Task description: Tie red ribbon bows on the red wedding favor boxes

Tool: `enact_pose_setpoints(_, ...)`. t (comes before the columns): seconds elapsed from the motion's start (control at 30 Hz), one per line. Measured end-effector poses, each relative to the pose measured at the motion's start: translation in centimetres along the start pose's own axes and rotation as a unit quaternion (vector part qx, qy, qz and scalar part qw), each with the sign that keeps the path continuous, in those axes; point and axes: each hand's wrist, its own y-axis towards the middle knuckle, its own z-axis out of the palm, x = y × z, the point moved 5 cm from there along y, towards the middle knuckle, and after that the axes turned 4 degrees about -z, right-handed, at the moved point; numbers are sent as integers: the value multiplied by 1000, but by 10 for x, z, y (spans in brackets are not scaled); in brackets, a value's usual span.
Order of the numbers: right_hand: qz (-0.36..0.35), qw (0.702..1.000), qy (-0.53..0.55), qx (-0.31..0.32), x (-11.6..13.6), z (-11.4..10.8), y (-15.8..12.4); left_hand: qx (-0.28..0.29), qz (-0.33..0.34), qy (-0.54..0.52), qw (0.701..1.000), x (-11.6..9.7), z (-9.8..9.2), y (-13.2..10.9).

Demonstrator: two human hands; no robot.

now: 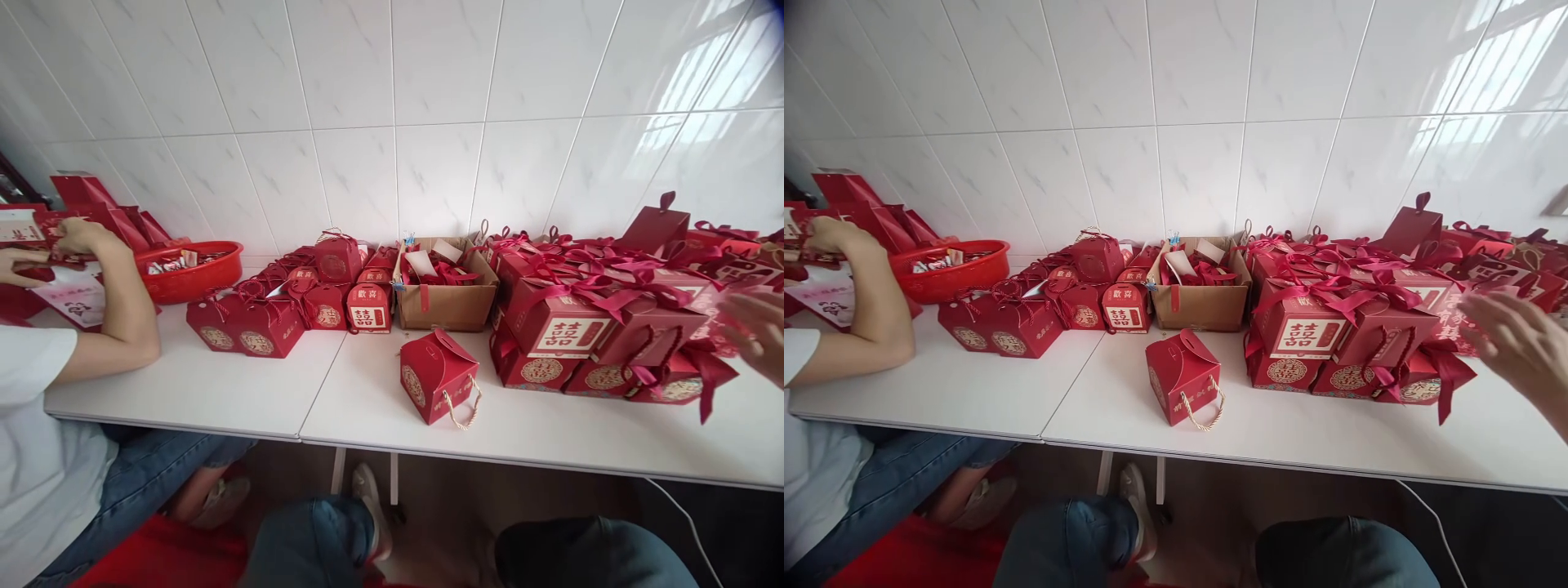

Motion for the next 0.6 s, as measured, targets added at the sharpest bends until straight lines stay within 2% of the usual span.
enact_pose_setpoints(0.07,-37,996,68,-44,60,-43,20,13,-2,-9,1000,8,8,7)
enact_pose_setpoints(0.13,-85,977,151,-126,106,-90,34,27,-2,-19,999,13,15,11)
enact_pose_setpoints(0.2,-96,968,166,-164,131,-121,45,37,-2,-27,999,15,21,13)
enact_pose_setpoints(0.23,-99,969,154,-164,138,-128,50,41,-2,-30,999,15,23,14)
enact_pose_setpoints(0.33,-100,981,88,-140,146,-121,68,50,-6,-36,998,14,29,18)
enact_pose_setpoints(0.47,-135,978,80,-137,140,-84,79,56,-20,-25,998,15,28,22)
enact_pose_setpoints(0.53,-143,980,83,-115,112,-61,70,54,-27,-14,998,17,21,23)
enact_pose_setpoints(0.6,-119,990,43,-67,58,-34,49,49,-33,-2,998,19,12,22)
